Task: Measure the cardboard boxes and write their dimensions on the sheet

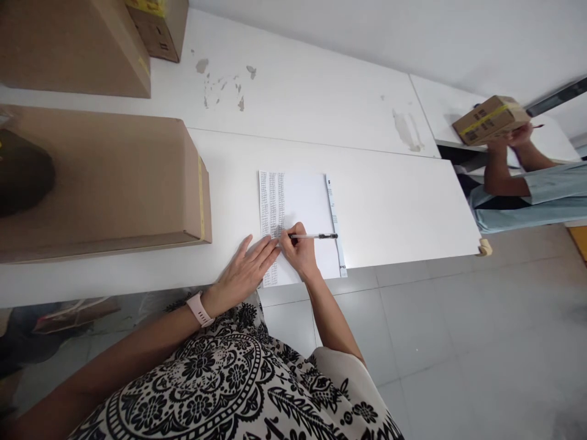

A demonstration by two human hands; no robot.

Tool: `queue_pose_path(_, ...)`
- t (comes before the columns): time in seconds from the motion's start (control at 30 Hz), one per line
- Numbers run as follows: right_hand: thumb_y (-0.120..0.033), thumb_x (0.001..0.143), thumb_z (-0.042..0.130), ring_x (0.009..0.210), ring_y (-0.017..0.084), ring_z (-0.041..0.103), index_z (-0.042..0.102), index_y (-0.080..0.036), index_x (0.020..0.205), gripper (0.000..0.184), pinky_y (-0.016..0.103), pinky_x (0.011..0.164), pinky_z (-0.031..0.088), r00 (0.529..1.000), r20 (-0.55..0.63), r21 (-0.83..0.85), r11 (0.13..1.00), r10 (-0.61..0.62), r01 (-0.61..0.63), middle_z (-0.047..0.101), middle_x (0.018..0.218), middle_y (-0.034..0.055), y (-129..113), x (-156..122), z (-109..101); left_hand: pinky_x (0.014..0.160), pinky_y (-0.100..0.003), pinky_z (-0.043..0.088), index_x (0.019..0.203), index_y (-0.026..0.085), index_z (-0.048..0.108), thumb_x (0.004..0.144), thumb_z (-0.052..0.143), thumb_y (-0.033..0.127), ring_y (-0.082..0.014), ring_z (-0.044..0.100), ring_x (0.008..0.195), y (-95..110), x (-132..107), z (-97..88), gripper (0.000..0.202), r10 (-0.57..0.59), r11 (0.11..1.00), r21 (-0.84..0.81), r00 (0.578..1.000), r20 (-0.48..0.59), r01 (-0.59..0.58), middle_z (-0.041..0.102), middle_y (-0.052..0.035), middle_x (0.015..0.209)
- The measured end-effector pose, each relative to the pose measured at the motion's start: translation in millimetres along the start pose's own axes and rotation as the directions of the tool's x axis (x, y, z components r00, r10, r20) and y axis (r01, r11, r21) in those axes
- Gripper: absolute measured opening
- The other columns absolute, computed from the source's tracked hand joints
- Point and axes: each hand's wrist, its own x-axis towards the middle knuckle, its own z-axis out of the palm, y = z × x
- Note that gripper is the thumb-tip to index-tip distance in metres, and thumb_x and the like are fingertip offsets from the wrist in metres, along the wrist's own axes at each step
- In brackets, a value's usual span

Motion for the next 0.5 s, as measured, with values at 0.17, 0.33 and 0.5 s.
queue_pose_path(0.17,-0.033,0.090,0.060,0.054,0.011,0.041,0.045,-0.025,0.072,0.025,0.027,0.052,0.036,1.000,-0.010,0.002,1.000,-0.014,0.014,0.042,0.060,-0.0069,0.6,1.4,0.2,0.128,-0.059,0.023,0.160,0.007,0.038,0.096,0.040,0.009,-0.0313,0.028,0.158,0.4,-0.5,2.2,0.064,0.002,1.000,0.027,1.000,-0.016,-0.002,0.038,-0.0162,0.168)
queue_pose_path(0.33,-0.032,0.090,0.061,0.055,0.011,0.040,0.044,-0.025,0.072,0.026,0.026,0.053,0.036,1.000,-0.011,0.002,1.000,-0.015,0.015,0.041,0.061,-0.0068,-0.5,0.6,0.2,0.127,-0.059,0.024,0.160,0.006,0.038,0.096,0.039,0.008,-0.0311,0.029,0.157,0.7,0.2,1.5,0.065,0.002,1.000,0.031,1.000,-0.017,-0.002,0.039,-0.0162,0.168)
queue_pose_path(0.5,-0.031,0.091,0.060,0.055,0.011,0.040,0.045,-0.024,0.072,0.025,0.026,0.053,0.035,1.000,-0.015,0.010,1.000,-0.013,0.014,0.041,0.062,-0.0070,-0.2,-0.4,-0.3,0.127,-0.059,0.026,0.160,0.006,0.037,0.097,0.039,0.009,-0.0309,0.030,0.157,0.4,0.4,-1.1,0.063,0.007,0.999,0.049,1.000,-0.012,-0.006,0.039,-0.0161,0.168)
